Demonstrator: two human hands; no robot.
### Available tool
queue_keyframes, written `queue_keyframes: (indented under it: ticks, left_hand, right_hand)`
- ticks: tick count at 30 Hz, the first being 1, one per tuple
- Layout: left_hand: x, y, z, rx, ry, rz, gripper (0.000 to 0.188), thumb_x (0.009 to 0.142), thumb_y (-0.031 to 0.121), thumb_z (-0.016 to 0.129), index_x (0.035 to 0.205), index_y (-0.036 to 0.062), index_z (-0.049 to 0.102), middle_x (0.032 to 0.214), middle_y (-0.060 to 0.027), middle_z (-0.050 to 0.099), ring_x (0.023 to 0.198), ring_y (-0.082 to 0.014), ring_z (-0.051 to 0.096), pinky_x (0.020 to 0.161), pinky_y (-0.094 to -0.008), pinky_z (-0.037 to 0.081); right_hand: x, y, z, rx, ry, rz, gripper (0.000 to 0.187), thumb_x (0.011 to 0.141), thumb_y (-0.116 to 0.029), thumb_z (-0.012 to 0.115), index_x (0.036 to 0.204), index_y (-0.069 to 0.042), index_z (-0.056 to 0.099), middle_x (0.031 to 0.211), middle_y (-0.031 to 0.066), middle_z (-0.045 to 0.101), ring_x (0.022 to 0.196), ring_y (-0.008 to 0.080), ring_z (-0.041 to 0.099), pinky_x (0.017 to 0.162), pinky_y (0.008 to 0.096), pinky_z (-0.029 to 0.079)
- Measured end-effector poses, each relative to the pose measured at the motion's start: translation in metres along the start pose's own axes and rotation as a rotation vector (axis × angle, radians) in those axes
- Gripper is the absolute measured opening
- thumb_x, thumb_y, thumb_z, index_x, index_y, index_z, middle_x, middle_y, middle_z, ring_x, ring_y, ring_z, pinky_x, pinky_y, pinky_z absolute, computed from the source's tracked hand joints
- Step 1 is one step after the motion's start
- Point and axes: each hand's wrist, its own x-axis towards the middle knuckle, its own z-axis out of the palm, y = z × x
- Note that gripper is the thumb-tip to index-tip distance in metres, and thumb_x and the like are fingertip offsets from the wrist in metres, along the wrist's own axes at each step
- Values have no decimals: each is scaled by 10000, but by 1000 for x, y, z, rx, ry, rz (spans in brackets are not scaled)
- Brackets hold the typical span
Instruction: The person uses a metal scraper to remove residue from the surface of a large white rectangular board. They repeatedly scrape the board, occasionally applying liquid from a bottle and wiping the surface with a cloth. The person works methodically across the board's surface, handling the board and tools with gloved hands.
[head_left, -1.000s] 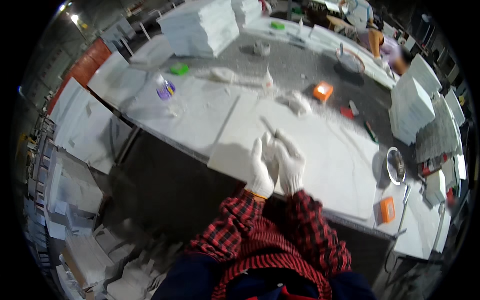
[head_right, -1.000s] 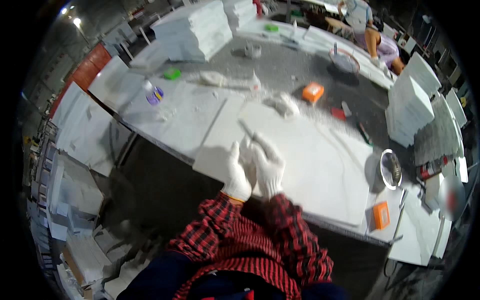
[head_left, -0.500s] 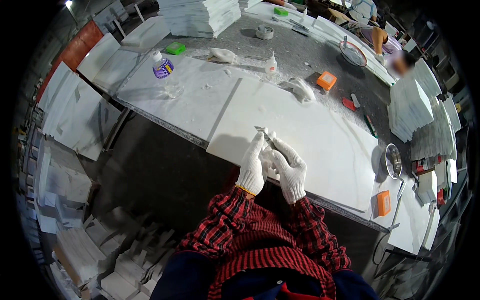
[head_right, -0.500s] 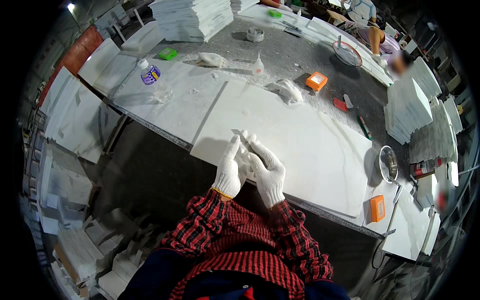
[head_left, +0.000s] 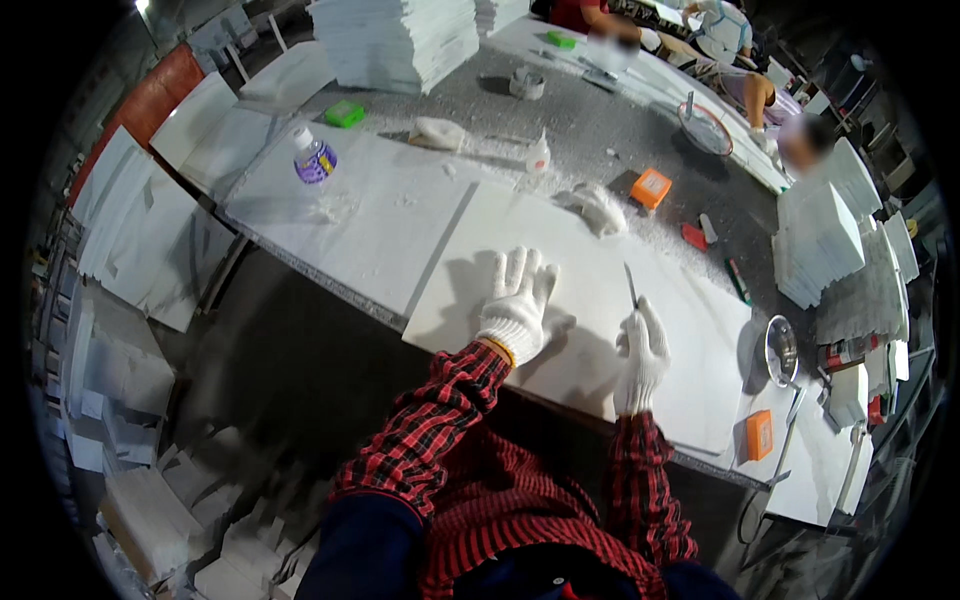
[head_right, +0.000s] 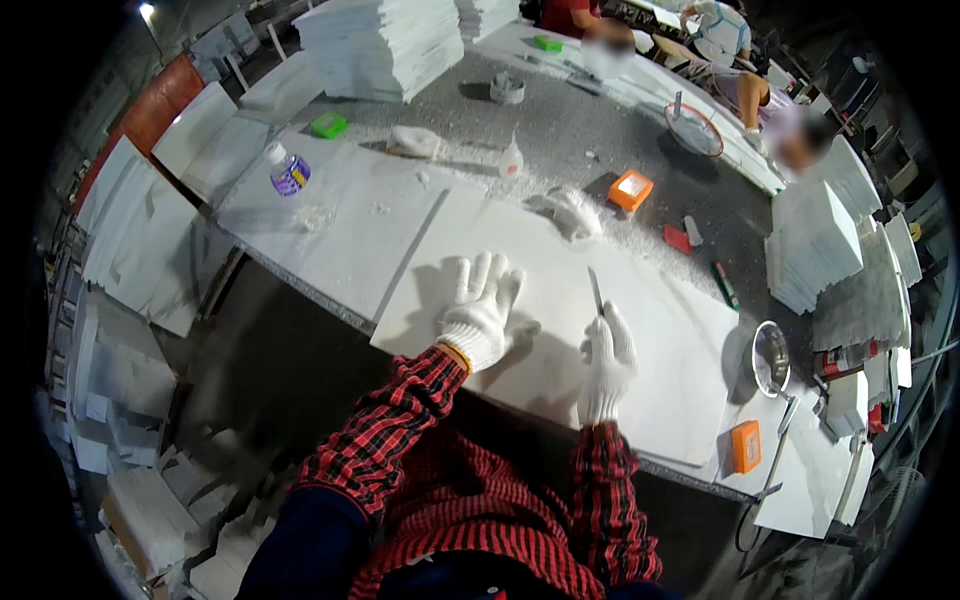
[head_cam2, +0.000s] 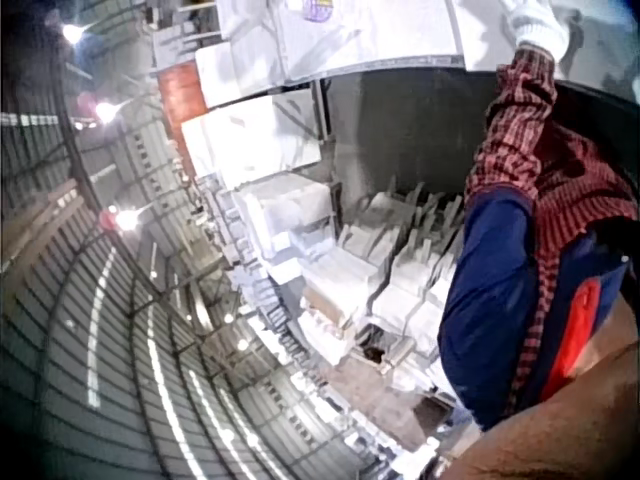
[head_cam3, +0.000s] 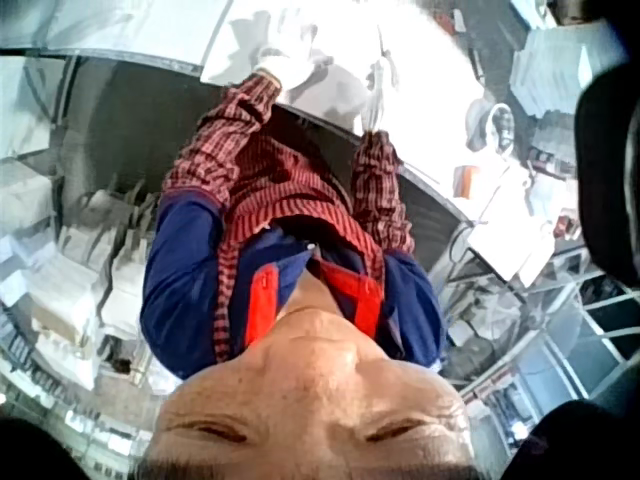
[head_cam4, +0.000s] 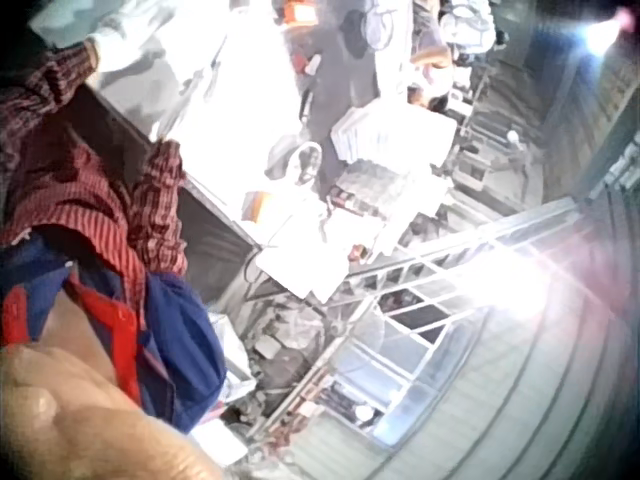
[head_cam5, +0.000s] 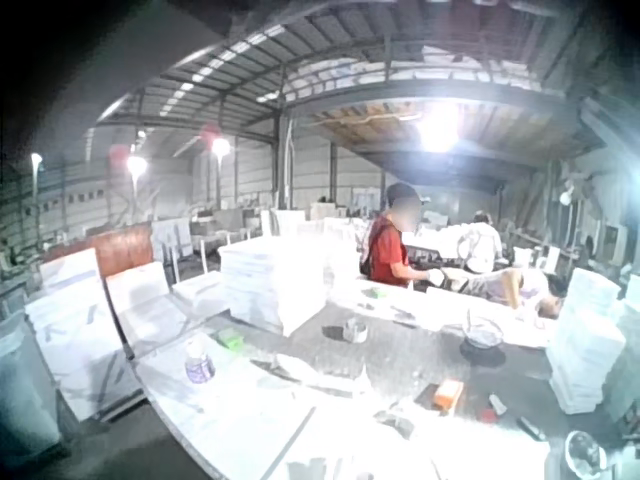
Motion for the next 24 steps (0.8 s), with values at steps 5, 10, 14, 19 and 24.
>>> queue_keyframes:
  ticks: [5, 10, 14, 19, 24]
  left_hand:
    - [32, 24, -22, -60, -50, 36, 875, 1030, 672, 374, 1661, 82, 229, 1724, -214, 187, 1598, -402, 129, 1292, -560, 39]
    - [42, 29, 8, -158, 73, 158, 903, 1012, 674, 445, 1651, 76, 225, 1717, -229, 184, 1584, -388, 192, 1293, -537, 100]
    - [41, 40, 11, -841, 168, 179, 796, 1057, 500, 525, 1647, 47, 242, 1680, -204, 314, 1524, -332, 365, 1247, -438, 310]
    - [38, 69, 1, -1822, 342, -90, 588, 1054, 219, 636, 1564, 11, 430, 1567, -121, 511, 1403, -213, 517, 1171, -320, 404]
    - [6, 79, -37, -2281, 189, -381, 552, 1072, 259, 615, 1534, 1, 458, 1525, -112, 538, 1334, -182, 559, 1141, -322, 437]
  right_hand:
    - [9, 11, -28, -5, 66, -27, 394, 1002, -69, 650, 1373, 62, 636, 905, 33, 678, 691, 52, 552, 591, 189, 435]
    - [4, 12, -24, -58, -15, -87, 394, 1003, -80, 653, 1372, 60, 635, 924, 38, 687, 694, 68, 583, 609, 194, 468]
    - [5, 11, -27, -3, -23, -59, 386, 998, -82, 663, 1356, 64, 643, 932, 53, 697, 705, 80, 603, 614, 201, 483]
    - [5, 4, -32, 3, -34, -6, 411, 995, -123, 685, 1361, 58, 639, 920, 56, 701, 710, 90, 616, 611, 215, 493]
    - [-14, -22, -14, 138, -95, 112, 430, 1002, -159, 686, 1378, 43, 634, 948, 46, 711, 739, 98, 636, 646, 212, 491]
